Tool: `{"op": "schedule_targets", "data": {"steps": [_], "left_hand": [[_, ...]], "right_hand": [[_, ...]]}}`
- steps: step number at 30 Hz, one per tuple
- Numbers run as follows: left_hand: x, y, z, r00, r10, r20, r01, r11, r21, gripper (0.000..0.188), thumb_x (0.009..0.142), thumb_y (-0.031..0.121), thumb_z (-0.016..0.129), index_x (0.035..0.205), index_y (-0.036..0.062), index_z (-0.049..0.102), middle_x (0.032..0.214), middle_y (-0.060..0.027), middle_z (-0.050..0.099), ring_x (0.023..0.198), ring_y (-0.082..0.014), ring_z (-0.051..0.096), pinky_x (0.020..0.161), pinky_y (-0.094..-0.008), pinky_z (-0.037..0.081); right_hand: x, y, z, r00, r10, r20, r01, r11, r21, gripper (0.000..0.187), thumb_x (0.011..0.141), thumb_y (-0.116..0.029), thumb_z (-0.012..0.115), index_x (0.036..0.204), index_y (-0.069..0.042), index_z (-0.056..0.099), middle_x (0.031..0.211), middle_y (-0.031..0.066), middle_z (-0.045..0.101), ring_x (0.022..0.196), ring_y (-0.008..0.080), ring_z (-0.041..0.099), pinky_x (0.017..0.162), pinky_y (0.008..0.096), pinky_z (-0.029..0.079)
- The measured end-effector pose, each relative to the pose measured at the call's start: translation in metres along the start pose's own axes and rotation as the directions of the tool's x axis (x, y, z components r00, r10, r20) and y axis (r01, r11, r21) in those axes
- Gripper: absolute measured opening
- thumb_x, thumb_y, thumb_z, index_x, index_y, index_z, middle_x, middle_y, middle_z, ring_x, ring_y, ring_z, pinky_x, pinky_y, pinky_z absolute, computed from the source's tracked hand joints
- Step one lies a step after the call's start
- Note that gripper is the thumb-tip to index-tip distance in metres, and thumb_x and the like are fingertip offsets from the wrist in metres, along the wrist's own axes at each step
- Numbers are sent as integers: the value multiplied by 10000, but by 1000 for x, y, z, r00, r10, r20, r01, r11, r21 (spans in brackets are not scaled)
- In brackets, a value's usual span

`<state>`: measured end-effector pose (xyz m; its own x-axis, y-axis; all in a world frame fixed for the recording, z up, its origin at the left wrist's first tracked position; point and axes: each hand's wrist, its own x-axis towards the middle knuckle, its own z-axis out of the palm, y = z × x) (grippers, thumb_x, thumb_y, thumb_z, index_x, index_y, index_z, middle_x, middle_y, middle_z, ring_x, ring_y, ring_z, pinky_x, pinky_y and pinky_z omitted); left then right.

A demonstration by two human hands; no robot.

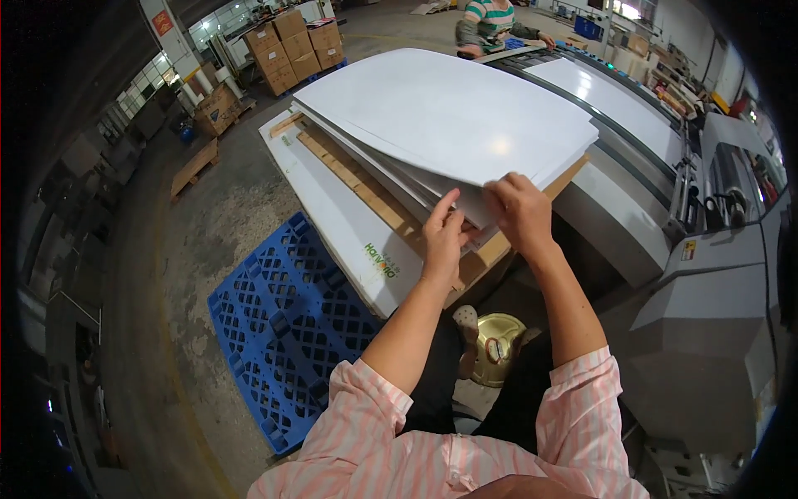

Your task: Flipping through a stack of large white sheets of paper or plastic on a work table for inspection or preparation.

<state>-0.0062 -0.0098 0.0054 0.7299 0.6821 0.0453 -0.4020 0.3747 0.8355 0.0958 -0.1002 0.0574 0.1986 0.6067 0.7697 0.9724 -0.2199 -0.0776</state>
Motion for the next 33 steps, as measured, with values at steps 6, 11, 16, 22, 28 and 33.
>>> {"op": "schedule_targets", "data": {"steps": [6,11,16,22,28,33], "left_hand": [[8,-5,-10,1000,0,26,0,1000,-14,345,878,-5,426,1219,16,467,930,-60,539,807,-137,557,715,-304,534],[5,-4,2,999,20,-35,-19,999,29,353,871,10,457,1224,30,464,921,-30,528,789,-110,541,685,-293,532],[5,-5,-3,998,18,-52,-17,999,34,401,871,39,490,1265,55,414,880,-33,525,749,-97,519,635,-276,513],[2,-5,6,993,80,-85,-72,993,91,571,870,91,530,1353,85,224,841,-55,525,729,-94,505,595,-257,489],[4,-7,7,986,109,-124,-89,983,158,661,863,140,556,1365,52,136,856,-84,538,706,-105,513,578,-248,482],[8,-7,1,977,111,-181,-61,964,259,698,863,211,569,1355,-2,123,883,-111,553,728,-132,537,578,-260,476]], "right_hand": [[25,-10,-12,898,396,-191,-296,867,401,59,732,-88,636,781,-56,626,675,55,537,589,238,540,524,319,427],[11,-7,-13,976,112,-189,-72,976,206,64,714,-96,640,775,-82,630,690,50,543,676,213,550,547,322,444],[1,-2,-7,969,224,103,-236,964,125,75,747,-152,615,767,-84,636,716,53,561,729,236,559,591,360,458],[-5,6,-2,962,217,166,-228,972,52,82,750,-164,609,769,-95,649,730,48,576,740,240,557,609,366,463],[-6,6,0,957,191,218,-190,981,-25,98,746,-182,614,771,-95,654,730,38,580,742,227,550,612,351,468],[0,-7,-10,988,-40,147,18,989,148,126,730,-182,623,818,-95,648,752,13,583,737,204,536,618,323,471]]}}
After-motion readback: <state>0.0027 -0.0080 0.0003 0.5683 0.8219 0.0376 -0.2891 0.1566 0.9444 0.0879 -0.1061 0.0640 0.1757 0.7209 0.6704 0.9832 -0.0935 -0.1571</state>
